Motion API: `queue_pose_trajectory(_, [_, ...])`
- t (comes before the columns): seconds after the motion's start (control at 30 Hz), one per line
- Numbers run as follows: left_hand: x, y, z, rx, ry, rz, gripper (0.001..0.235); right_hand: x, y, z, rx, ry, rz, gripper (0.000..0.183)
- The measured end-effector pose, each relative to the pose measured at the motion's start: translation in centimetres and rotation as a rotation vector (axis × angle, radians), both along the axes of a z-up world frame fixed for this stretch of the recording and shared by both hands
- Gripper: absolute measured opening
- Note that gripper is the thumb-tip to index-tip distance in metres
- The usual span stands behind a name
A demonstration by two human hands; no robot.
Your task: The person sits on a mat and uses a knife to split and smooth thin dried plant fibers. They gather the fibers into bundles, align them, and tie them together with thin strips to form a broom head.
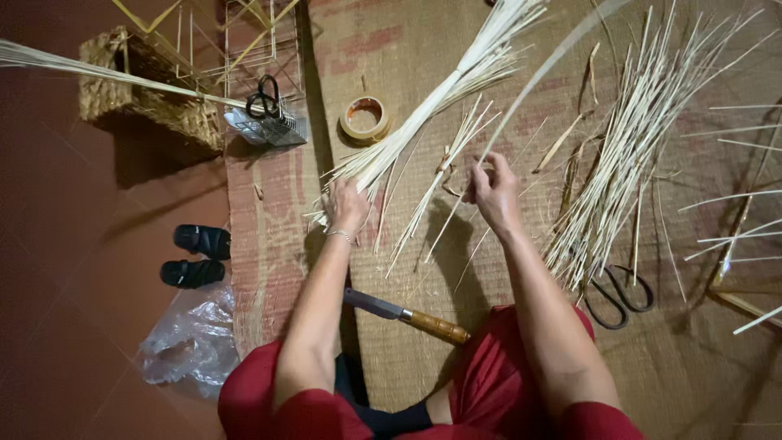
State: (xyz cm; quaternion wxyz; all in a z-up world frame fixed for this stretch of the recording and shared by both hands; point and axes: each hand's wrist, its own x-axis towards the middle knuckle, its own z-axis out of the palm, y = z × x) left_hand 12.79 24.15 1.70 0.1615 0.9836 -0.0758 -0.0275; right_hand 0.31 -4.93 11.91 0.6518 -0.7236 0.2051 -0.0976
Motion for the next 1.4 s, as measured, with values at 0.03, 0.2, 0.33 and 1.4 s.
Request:
queue_pose_trajectory(0.03, [-0.1,0.3,0.1,-0.073,-0.016,-0.015,0.026,0.3,0.0,-0.2,0.027,0.01,0.004,0.024])
queue_pose_trajectory(0.2, [-0.8,0.8,1.8,-0.239,0.119,-0.039,0.021,2.0,1.4,-2.8,0.122,0.036,0.121,0.024])
queue_pose_trajectory(0.33, [-1.9,0.7,1.2,-0.512,0.405,0.028,0.028,2.1,2.0,-4.1,0.071,0.196,0.165,0.021])
queue_pose_trajectory(1.4, [-5.3,-1.8,1.2,-0.58,0.315,0.005,0.03,1.7,1.3,0.2,0.268,0.041,0.181,0.015])
